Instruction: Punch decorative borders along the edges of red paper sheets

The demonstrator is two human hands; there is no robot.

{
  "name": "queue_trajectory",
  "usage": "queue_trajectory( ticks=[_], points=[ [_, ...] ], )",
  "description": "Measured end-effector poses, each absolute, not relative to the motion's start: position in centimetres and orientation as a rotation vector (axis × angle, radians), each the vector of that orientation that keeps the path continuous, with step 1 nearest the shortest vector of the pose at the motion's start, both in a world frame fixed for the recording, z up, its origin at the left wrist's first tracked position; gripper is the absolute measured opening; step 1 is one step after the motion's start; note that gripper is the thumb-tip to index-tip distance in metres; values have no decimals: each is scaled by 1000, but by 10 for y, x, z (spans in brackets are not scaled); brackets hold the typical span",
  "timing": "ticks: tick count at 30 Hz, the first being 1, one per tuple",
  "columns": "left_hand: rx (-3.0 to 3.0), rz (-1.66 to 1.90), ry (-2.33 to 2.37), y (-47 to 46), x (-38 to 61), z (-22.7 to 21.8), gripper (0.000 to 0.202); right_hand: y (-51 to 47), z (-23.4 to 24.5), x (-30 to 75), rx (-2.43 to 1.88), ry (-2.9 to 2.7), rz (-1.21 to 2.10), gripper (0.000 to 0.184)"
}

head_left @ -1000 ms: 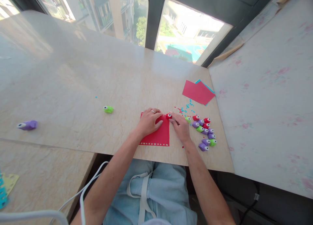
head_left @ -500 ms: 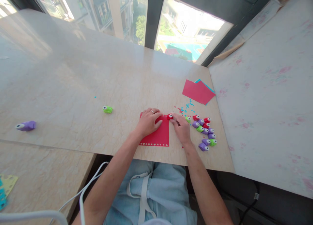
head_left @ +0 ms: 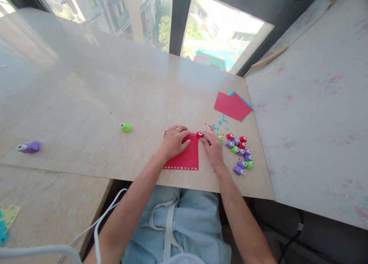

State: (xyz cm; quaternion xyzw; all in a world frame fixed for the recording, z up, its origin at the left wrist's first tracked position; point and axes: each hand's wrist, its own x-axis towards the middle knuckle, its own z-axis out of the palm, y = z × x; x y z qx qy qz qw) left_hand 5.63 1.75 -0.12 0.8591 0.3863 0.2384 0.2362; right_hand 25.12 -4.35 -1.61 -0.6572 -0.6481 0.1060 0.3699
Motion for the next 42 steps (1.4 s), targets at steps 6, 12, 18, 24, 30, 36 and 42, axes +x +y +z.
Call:
queue_trajectory(
  ticks=[6, 12, 18, 24, 30, 36, 42],
  points=[
    [2366, 662, 1060, 18, 57, -4, 25, -43, -14, 250, -1678, -1701, 307, 31],
    [2383, 677, 1064, 18, 57, -5, 24, -42, -14, 251, -1659, -1738, 306, 31],
    [2373, 674, 1070, 18, 57, -6, 25, -42, -13, 250, -1660, -1745, 320, 31],
    [2376, 669, 1074, 18, 57, -6, 25, -42, -14, 251, -1663, -1759, 304, 32],
    [2380, 678, 1076, 18, 57, -6, 26, -43, -14, 250, -1665, -1786, 293, 33],
    [2375, 662, 1079, 18, 57, -5, 26, -44, -14, 250, -1662, -1772, 300, 35],
    [2374, 662, 1077, 17, 57, -4, 24, -45, -13, 250, -1666, -1723, 318, 35]
  ],
)
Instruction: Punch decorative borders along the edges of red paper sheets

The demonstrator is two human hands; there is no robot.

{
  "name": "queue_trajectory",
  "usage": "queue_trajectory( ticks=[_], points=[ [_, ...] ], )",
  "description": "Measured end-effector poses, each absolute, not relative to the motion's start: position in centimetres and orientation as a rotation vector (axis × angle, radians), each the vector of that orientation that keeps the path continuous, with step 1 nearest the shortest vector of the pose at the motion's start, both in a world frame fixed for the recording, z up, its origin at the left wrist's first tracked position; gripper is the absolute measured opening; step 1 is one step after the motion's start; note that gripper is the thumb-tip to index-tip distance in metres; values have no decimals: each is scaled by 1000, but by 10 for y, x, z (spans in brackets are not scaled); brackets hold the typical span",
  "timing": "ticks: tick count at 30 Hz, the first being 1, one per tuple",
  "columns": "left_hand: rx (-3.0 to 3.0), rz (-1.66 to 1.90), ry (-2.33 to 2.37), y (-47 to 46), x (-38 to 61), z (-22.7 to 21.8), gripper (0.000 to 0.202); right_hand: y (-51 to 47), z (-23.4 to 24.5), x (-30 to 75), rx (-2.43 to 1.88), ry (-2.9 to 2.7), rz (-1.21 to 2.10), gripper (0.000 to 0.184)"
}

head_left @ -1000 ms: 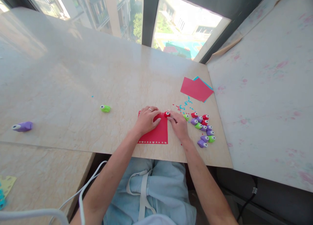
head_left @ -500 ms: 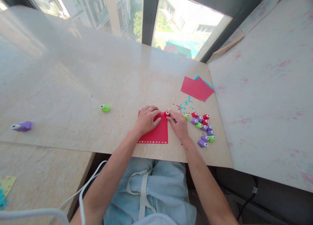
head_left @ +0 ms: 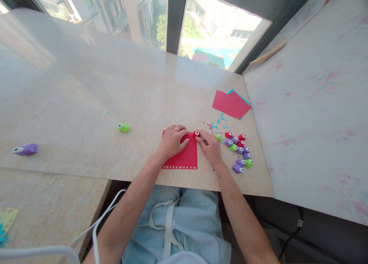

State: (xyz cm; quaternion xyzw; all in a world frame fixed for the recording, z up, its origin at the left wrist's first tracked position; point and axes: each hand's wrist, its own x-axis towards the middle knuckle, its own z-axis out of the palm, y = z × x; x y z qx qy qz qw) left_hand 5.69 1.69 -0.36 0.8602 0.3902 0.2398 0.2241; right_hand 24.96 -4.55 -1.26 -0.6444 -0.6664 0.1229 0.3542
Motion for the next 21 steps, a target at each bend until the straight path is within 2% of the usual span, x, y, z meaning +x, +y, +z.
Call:
queue_trajectory(
  ticks=[12, 21],
  points=[
    [2363, 678, 1103, 17, 57, -4, 24, -45, -15, 251, -1634, -1719, 313, 31],
    [2361, 689, 1104, 17, 57, -4, 23, -46, -12, 250, -1646, -1607, 387, 35]
  ],
)
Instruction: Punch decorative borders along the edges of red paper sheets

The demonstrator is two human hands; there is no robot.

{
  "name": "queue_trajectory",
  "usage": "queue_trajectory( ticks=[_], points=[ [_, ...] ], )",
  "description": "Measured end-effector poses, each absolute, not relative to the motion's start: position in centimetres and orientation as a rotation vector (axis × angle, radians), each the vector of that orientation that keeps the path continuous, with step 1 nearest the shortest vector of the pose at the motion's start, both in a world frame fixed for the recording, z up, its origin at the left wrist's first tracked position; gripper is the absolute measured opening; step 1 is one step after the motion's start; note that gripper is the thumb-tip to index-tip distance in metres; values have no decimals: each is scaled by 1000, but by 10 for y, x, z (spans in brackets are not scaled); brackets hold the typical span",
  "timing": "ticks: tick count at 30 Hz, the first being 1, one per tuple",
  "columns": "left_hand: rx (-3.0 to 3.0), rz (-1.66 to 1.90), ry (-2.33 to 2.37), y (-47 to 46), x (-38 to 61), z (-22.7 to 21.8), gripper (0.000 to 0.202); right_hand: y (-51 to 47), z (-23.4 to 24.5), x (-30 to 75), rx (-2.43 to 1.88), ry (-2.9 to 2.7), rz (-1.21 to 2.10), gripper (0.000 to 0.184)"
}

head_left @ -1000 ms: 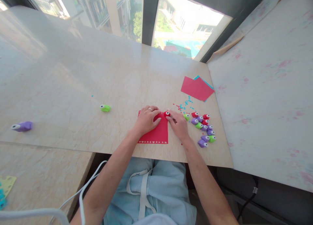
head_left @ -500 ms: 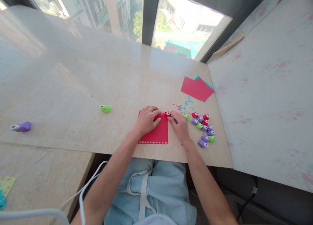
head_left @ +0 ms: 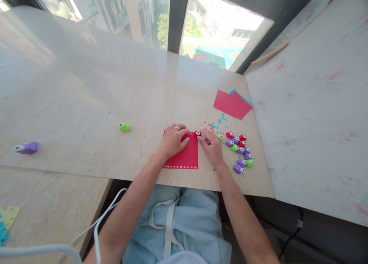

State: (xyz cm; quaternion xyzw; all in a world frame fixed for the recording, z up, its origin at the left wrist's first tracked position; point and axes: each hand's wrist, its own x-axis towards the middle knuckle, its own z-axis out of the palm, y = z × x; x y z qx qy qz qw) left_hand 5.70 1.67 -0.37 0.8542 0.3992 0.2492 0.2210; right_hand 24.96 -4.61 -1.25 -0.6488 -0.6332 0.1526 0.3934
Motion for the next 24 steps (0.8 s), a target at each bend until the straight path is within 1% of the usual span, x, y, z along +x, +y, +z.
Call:
queue_trajectory(
  ticks=[7, 11, 16, 19, 24],
  points=[
    [2369, 698, 1105, 17, 57, -5, 23, -38, -2, 243, -1730, -1294, 604, 42],
    [2362, 698, 1102, 18, 56, -6, 24, -29, 7, 242, -1776, -1177, 707, 38],
    [2364, 692, 1103, 18, 56, -5, 24, -21, 13, 248, -1789, -1238, 820, 29],
    [2367, 691, 1103, 18, 56, -6, 24, -16, 16, 251, -1804, -1262, 852, 28],
    [2364, 687, 1104, 19, 56, -6, 25, -12, 23, 253, -1923, -1345, 806, 29]
  ],
)
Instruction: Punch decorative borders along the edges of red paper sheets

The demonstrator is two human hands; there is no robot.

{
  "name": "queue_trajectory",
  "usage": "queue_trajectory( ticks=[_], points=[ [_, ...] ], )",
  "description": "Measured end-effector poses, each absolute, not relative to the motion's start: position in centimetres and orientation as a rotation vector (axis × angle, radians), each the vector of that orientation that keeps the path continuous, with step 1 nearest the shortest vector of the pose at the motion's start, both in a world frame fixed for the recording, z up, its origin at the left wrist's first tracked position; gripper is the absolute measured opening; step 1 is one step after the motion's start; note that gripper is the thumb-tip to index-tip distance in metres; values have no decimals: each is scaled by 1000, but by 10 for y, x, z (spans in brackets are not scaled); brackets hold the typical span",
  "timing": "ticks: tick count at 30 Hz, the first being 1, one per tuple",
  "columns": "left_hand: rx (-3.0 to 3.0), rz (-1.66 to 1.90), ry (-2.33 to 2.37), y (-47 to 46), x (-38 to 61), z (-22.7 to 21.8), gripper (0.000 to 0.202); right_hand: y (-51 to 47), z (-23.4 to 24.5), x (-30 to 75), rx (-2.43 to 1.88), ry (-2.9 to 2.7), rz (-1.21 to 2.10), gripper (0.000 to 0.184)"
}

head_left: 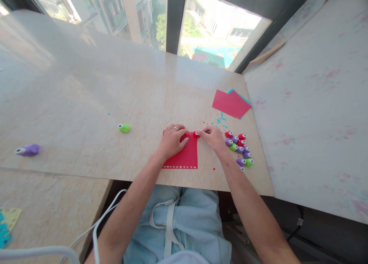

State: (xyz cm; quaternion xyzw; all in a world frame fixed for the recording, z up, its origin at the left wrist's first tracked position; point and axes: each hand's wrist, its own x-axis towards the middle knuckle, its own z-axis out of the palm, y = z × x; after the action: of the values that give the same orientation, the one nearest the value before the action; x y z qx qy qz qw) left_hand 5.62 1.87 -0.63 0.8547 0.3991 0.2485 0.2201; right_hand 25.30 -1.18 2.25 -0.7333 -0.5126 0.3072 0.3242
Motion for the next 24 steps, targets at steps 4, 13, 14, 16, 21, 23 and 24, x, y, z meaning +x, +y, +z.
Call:
queue_trajectory(
  ticks=[4, 13, 14, 16, 21, 23, 24],
  points=[
    [2363, 682, 1105, 19, 56, -6, 25, -12, 22, 252, -1937, -1390, 754, 29],
    [2362, 711, 1110, 18, 56, -9, 23, -10, 19, 252, -1952, -1437, 699, 29],
    [2363, 713, 1112, 18, 56, -9, 23, -10, 19, 252, -1957, -1444, 690, 29],
    [2365, 713, 1112, 17, 56, -8, 22, -10, 20, 251, -1970, -1462, 670, 29],
    [2374, 731, 1103, 17, 56, -8, 22, -9, 22, 250, -1996, -1491, 651, 27],
    [2373, 739, 1102, 17, 56, -8, 22, -8, 21, 251, -1991, -1481, 664, 27],
    [2372, 741, 1103, 17, 56, -8, 22, -8, 21, 252, -1983, -1472, 674, 27]
  ],
)
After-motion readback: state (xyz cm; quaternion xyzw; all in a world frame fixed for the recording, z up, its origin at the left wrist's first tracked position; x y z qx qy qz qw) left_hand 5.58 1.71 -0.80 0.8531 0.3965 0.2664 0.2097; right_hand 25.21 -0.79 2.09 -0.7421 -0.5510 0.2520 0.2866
